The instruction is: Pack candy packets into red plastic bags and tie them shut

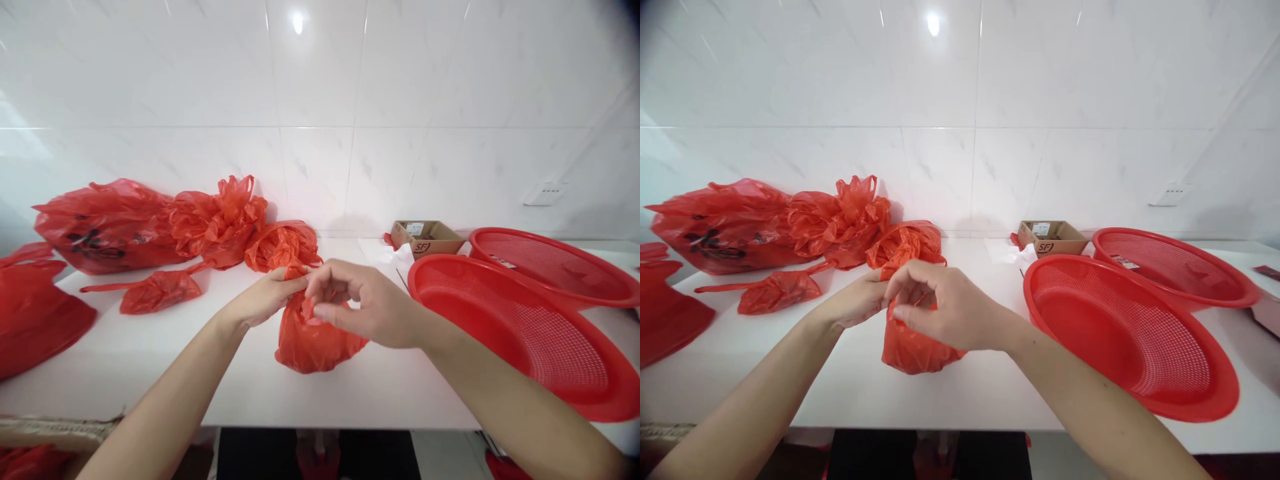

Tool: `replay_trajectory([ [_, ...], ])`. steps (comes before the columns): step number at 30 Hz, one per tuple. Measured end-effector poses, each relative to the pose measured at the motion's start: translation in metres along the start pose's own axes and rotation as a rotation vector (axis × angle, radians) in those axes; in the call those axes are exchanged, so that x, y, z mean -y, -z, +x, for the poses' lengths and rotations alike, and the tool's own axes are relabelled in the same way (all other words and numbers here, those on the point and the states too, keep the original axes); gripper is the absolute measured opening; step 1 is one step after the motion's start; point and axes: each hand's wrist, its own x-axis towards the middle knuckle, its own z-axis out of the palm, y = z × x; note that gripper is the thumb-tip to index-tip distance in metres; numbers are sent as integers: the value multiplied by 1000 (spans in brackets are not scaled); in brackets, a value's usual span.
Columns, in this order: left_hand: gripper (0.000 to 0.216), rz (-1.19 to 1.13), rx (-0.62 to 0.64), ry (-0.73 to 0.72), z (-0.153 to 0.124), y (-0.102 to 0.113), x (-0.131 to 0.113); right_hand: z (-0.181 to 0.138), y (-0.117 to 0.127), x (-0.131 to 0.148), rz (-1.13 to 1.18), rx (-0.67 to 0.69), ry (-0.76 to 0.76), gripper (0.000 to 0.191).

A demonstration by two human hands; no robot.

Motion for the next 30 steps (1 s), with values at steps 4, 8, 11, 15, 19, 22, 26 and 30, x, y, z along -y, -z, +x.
replay_trajectory([
  [4,9,194,89,7,-1,2,-7,2,-7,-27,29,-272,41,9],
  [8,18,576,-95,-107,3,-10,4,11,-16,-80,64,-297,-168,25],
  [11,32,959,-354,-278,8,-17,21,11,-26,-103,196,-306,-223,26],
  [15,50,1164,-470,-463,12,-16,41,4,-28,-108,384,-243,-273,17],
  [19,45,1155,-430,-488,10,-10,52,0,-25,-110,378,-183,-305,18],
  [22,34,1084,-388,-483,8,-12,56,1,-29,-116,299,-299,-297,17],
  [26,26,966,-383,-433,11,-17,56,4,-37,-120,62,-519,-250,18],
  [30,24,910,-375,-257,9,-3,56,-3,-26,-127,-219,-575,-274,21],
])
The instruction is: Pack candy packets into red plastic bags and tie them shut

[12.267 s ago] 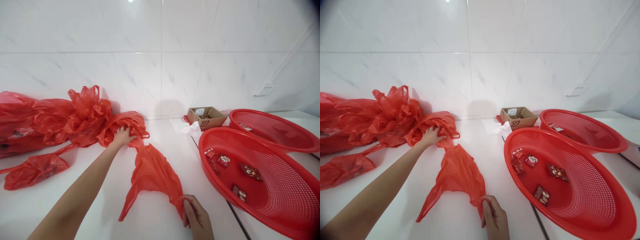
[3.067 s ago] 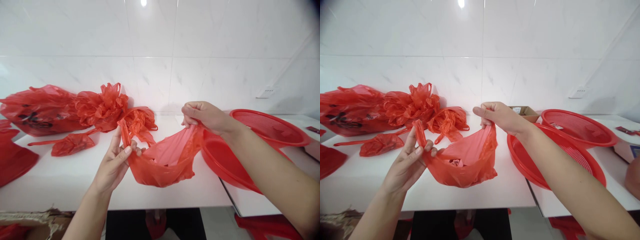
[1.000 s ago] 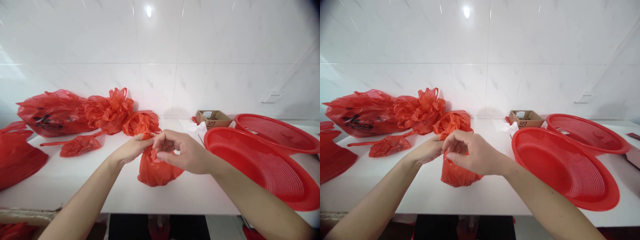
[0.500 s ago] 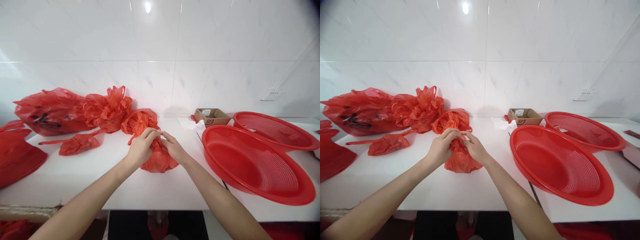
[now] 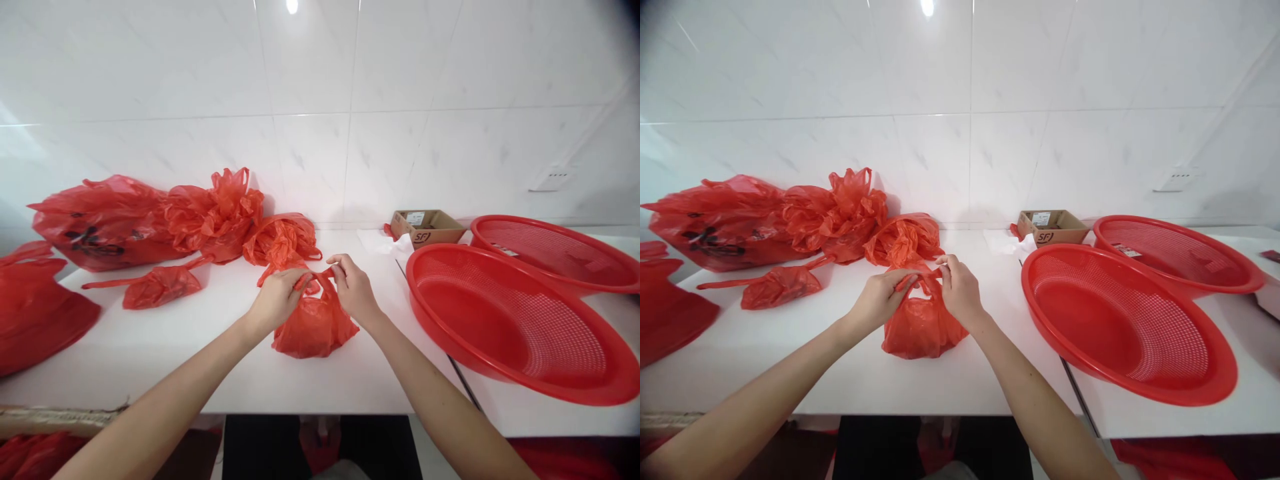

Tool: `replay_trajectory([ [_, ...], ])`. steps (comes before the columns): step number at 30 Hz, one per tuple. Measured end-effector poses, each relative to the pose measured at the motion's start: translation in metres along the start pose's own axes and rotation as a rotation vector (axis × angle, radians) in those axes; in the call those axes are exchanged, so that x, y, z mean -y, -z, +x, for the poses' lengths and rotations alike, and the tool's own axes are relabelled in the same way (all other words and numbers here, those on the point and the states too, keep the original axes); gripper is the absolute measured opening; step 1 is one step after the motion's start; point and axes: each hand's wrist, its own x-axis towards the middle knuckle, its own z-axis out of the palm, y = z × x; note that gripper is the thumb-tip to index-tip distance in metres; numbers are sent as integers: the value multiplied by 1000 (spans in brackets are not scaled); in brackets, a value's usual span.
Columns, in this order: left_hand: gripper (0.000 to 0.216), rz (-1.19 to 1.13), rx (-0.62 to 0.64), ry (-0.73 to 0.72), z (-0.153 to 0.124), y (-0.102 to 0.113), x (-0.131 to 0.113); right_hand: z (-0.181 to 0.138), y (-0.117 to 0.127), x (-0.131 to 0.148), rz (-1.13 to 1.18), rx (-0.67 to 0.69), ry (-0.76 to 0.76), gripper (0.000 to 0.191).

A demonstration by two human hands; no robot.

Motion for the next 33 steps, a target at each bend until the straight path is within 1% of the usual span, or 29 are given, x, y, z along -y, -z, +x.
replay_trajectory([
  [2,24,0,29,77,-5,6,13,3,11,-15,-115,-21,-27,23],
  [4,25,-7,45,120,-14,10,27,6,22,-36,-210,-23,-90,24],
  [7,29,-32,40,172,-24,4,44,9,27,-65,-305,12,-200,23],
  [10,36,-48,-78,233,-19,-18,53,12,16,-73,-367,13,-245,28],
  [13,40,-28,-210,306,-5,-47,59,11,-5,-64,-430,7,-232,34],
  [14,41,-14,-233,327,-1,-57,60,9,-12,-61,-454,20,-224,36],
  [16,41,21,-238,363,4,-74,61,5,-25,-57,-507,59,-211,35],
  [18,40,64,-204,388,6,-87,61,1,-35,-61,-561,96,-210,31],
  [21,35,143,-124,413,6,-97,64,-2,-40,-76,-642,132,-244,27],
  [26,31,259,33,439,17,-101,74,6,-38,-102,-739,163,-297,24],
  [33,30,339,189,490,25,-108,88,10,-40,-113,-774,173,-280,24],
])
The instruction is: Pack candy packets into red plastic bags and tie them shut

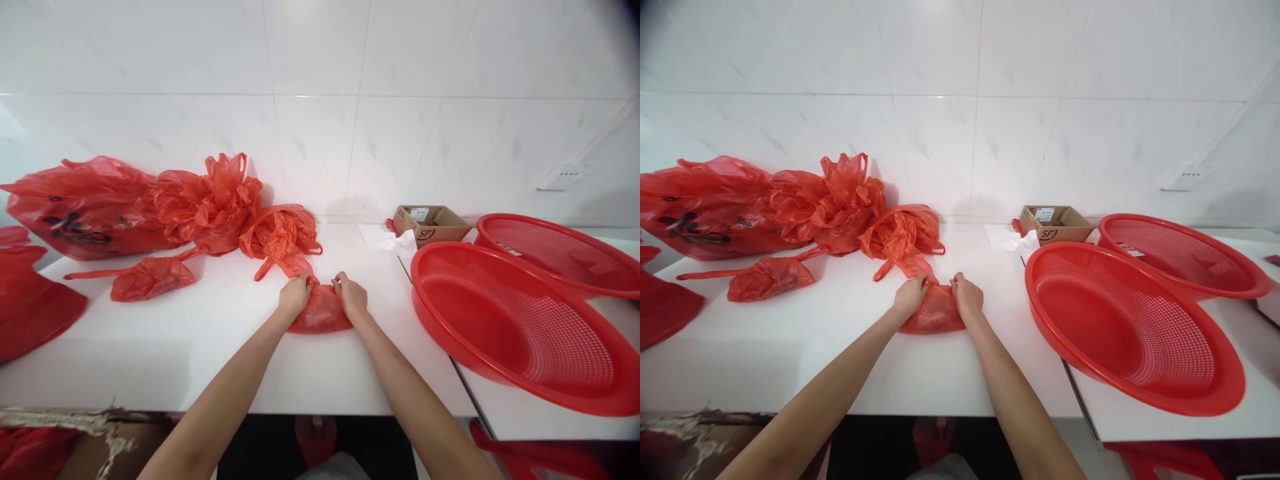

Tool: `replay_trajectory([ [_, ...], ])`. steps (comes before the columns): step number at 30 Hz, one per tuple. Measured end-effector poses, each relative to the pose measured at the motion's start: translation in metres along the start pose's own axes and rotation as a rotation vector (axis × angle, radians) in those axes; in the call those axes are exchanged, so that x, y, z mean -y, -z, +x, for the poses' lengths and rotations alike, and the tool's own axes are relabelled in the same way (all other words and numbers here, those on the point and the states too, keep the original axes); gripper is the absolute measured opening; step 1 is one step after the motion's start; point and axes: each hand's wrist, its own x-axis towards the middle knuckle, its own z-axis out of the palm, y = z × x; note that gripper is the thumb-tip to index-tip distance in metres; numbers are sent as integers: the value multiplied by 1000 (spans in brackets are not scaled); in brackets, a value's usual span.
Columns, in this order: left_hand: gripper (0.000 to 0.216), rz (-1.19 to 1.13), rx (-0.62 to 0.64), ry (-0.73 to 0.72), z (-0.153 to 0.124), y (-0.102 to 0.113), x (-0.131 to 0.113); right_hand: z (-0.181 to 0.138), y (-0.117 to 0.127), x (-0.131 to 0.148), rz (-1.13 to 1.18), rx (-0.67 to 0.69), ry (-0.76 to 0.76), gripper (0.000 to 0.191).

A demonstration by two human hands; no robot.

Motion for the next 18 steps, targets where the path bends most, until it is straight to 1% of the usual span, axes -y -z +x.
replay_trajectory([
  [4,29,35,50,-3,5,-4,5,3,-3,-3,2,-3,-3,22],
  [9,30,85,53,29,9,-7,5,4,-6,-4,24,-18,1,20],
  [14,31,120,2,90,8,-8,4,-1,-7,-4,76,-113,-45,20],
  [18,32,127,-85,147,-4,-6,11,-3,-7,-7,156,-195,-138,26],
])
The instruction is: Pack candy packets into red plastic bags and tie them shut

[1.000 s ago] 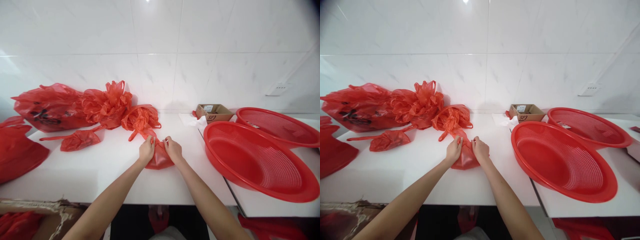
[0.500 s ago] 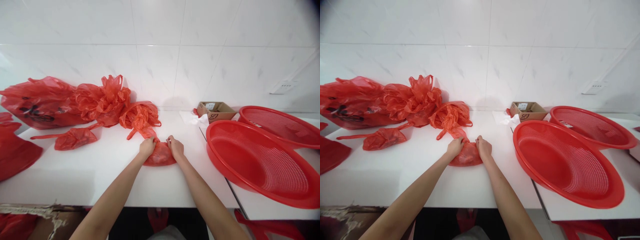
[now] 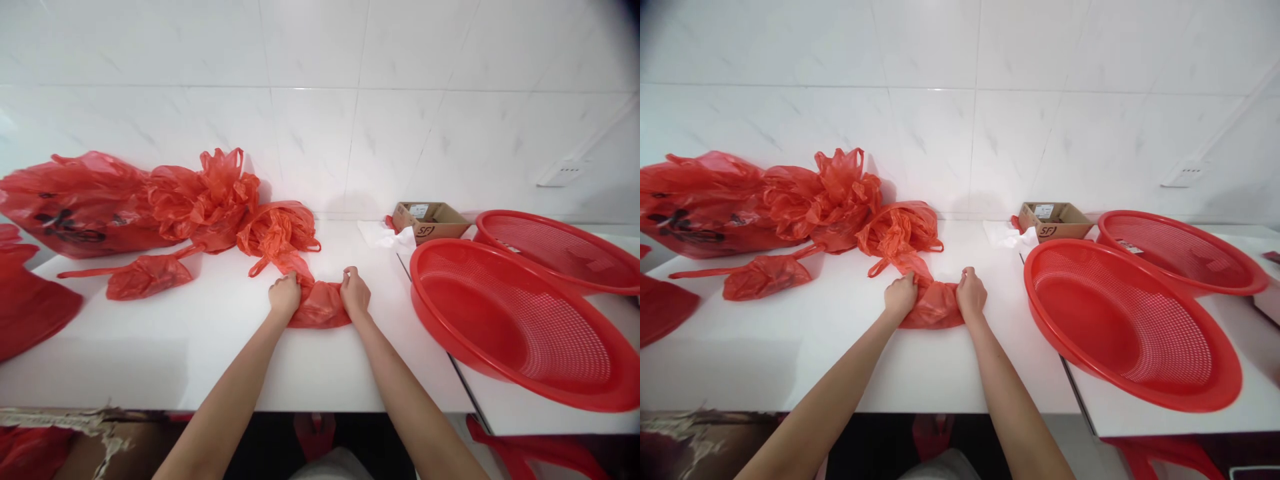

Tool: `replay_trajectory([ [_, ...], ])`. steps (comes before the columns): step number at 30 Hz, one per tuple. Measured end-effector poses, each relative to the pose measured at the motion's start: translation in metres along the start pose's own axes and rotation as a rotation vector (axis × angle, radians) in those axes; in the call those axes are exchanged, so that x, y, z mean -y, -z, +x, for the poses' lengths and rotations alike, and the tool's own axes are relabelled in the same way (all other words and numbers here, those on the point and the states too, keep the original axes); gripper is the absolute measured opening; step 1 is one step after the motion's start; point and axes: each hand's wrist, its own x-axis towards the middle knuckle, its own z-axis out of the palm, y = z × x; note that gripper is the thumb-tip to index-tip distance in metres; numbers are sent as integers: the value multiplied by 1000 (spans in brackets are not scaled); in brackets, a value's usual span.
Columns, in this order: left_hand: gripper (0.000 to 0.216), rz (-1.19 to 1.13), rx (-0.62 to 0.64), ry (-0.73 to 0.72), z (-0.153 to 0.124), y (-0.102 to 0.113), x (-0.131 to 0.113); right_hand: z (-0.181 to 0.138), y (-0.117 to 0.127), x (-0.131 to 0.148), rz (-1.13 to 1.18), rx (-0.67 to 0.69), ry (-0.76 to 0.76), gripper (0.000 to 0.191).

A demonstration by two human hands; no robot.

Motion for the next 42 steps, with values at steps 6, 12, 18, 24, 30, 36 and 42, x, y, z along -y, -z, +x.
replay_trajectory([
  [6,33,-55,-104,107,-33,4,20,0,1,-4,121,-53,-77,29],
  [12,41,-166,-72,210,-48,17,46,-1,2,-7,204,-70,-122,30],
  [18,40,-222,-35,239,-47,22,60,-1,4,-8,314,-95,-153,28],
  [24,30,-231,-171,121,-57,50,38,3,8,-19,485,-93,-139,24],
  [30,28,-209,1,-350,-49,49,-27,9,6,-32,668,-60,-137,28],
  [36,8,-262,325,-518,-34,88,-22,12,7,-34,790,-10,-192,35],
  [42,14,-377,524,-459,-36,187,77,15,2,-35,808,34,-176,36],
])
